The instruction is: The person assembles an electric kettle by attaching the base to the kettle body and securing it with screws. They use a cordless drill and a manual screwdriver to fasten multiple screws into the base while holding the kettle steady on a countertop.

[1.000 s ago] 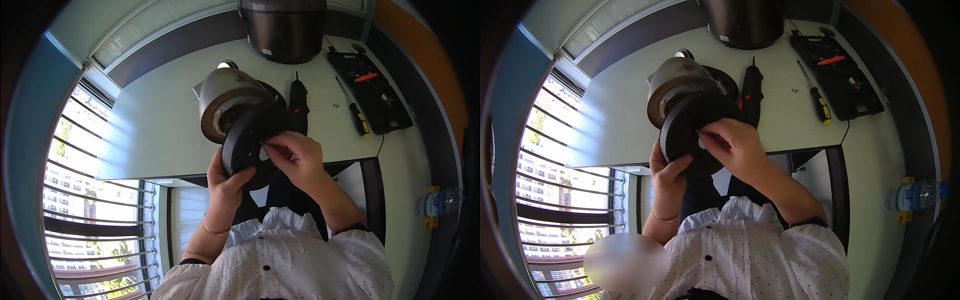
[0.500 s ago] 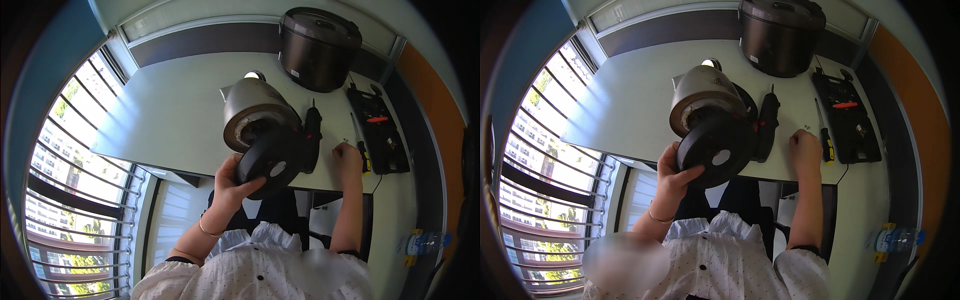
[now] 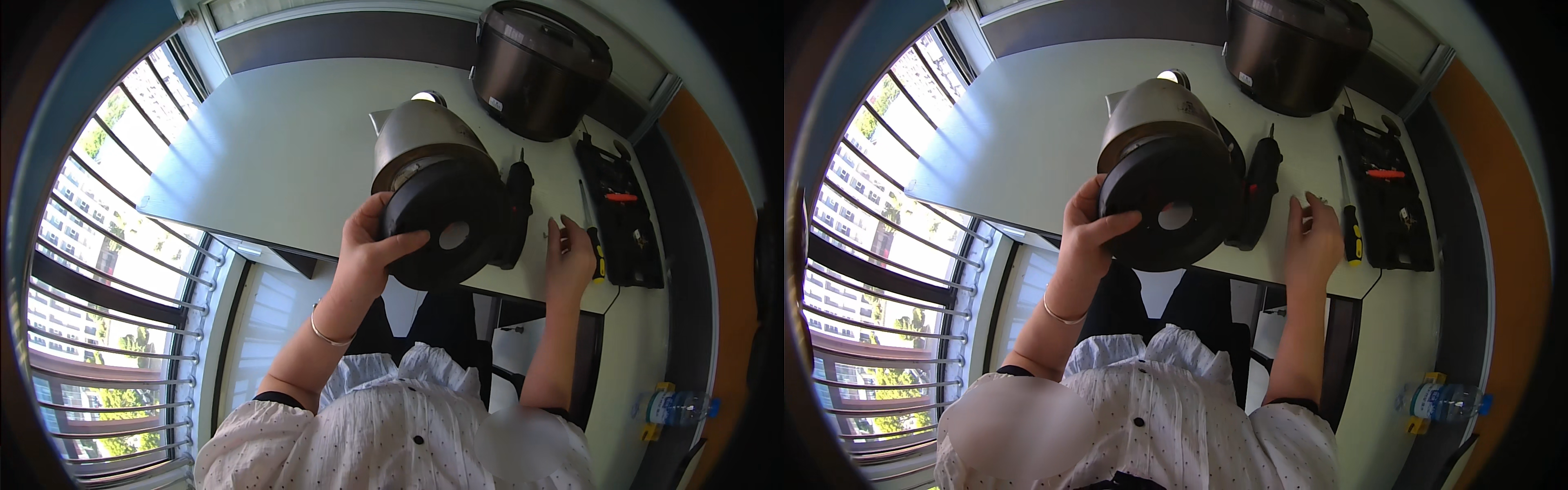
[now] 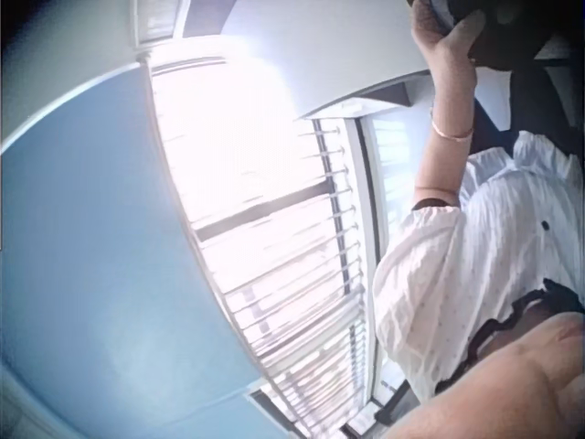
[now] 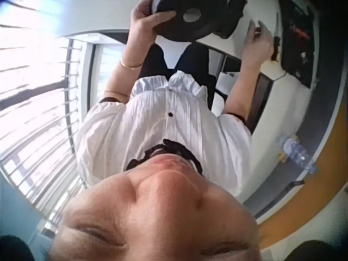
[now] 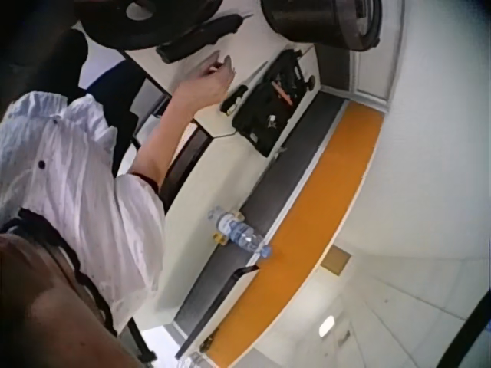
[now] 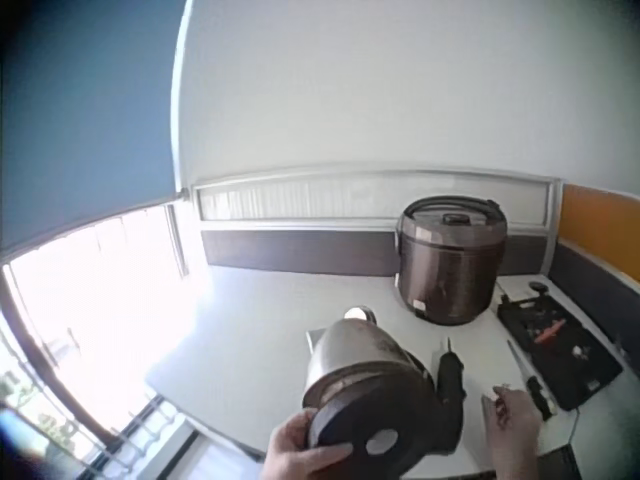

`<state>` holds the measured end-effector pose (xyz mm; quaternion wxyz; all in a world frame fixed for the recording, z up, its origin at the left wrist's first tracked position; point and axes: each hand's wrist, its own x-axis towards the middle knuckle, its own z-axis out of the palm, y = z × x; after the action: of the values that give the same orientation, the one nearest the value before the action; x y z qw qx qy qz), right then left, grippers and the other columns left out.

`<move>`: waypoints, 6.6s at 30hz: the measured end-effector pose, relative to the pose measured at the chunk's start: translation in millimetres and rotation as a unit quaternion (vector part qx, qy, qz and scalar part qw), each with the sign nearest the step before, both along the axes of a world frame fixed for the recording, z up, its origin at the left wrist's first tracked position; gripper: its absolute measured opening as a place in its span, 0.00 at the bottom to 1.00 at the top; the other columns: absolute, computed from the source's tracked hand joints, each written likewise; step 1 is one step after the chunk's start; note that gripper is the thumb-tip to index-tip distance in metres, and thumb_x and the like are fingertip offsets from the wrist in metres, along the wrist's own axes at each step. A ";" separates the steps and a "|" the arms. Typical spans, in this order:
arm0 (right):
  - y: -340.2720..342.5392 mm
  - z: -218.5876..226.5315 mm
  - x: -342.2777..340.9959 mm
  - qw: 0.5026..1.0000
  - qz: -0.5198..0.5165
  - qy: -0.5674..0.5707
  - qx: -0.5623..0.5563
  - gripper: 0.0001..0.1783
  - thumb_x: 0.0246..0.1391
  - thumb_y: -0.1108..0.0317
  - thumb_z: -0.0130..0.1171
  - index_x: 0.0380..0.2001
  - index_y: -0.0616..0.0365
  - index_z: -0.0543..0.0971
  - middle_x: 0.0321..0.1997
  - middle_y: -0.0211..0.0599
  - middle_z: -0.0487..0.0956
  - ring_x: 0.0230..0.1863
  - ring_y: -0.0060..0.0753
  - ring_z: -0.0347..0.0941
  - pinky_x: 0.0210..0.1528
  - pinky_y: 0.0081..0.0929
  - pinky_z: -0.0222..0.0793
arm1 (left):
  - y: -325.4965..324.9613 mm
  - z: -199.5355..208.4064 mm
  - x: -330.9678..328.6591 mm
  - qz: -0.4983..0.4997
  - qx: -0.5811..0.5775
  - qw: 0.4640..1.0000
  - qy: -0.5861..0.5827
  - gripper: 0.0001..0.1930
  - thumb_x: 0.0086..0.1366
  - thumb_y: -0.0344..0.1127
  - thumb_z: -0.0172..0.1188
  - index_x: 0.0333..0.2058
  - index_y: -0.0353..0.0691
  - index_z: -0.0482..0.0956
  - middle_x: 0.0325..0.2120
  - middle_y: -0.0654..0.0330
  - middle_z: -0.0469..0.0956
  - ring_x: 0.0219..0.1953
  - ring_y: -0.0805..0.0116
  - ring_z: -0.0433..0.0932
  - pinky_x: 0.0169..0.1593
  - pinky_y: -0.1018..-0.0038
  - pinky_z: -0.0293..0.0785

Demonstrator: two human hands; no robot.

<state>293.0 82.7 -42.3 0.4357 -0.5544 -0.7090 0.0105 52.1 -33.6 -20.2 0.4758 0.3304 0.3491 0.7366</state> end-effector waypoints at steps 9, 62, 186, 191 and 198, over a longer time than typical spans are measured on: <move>-23.7 12.6 -54.0 0.942 0.288 0.170 -0.033 0.31 0.42 0.65 0.70 0.51 0.62 0.74 0.39 0.34 0.76 0.33 0.21 0.70 0.27 0.15 0.64 | 8.6 16.0 -13.7 0.016 0.021 0.998 0.052 0.22 0.45 0.20 0.65 0.43 0.29 0.74 0.35 0.55 0.79 0.37 0.68 0.79 0.46 0.74 0.74; -20.8 -6.8 -66.1 0.958 0.220 0.126 0.135 0.18 0.42 0.75 0.63 0.41 0.53 0.79 0.34 0.36 0.75 0.36 0.39 0.71 0.38 0.34 0.69 | 2.1 -14.6 -44.7 0.170 0.134 0.949 0.228 0.25 0.64 0.41 0.58 0.54 0.31 0.66 0.48 0.52 0.73 0.52 0.61 0.72 0.58 0.65 0.65; -25.6 -39.4 -74.8 0.746 0.430 0.460 -0.218 0.46 0.45 0.78 0.64 0.65 0.62 0.51 0.53 0.48 0.72 0.55 0.36 0.71 0.58 0.31 0.66 | 27.5 -19.5 -8.3 0.255 -0.010 0.920 0.296 0.23 0.69 0.42 0.49 0.57 0.32 0.63 0.49 0.49 0.71 0.51 0.59 0.73 0.53 0.65 0.72; -24.1 -34.9 -74.1 0.745 0.446 0.437 -0.234 0.48 0.43 0.76 0.67 0.65 0.62 0.52 0.54 0.50 0.71 0.55 0.39 0.71 0.58 0.33 0.67 | 25.4 -20.6 -13.2 0.257 -0.011 0.918 0.301 0.23 0.69 0.42 0.50 0.57 0.33 0.63 0.50 0.50 0.71 0.51 0.60 0.72 0.53 0.66 0.71; -21.0 -34.4 -80.6 0.763 0.413 0.445 -0.222 0.48 0.41 0.71 0.71 0.64 0.61 0.55 0.51 0.51 0.73 0.50 0.39 0.74 0.50 0.32 0.73 | 28.6 -21.8 -6.0 0.264 -0.003 0.917 0.299 0.23 0.68 0.41 0.51 0.56 0.33 0.64 0.49 0.52 0.71 0.51 0.63 0.71 0.54 0.68 0.68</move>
<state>212.4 61.8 -76.7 0.5206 -0.2217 -0.5738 0.5922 46.1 -5.0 -42.1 0.1384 0.4300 0.5519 0.7010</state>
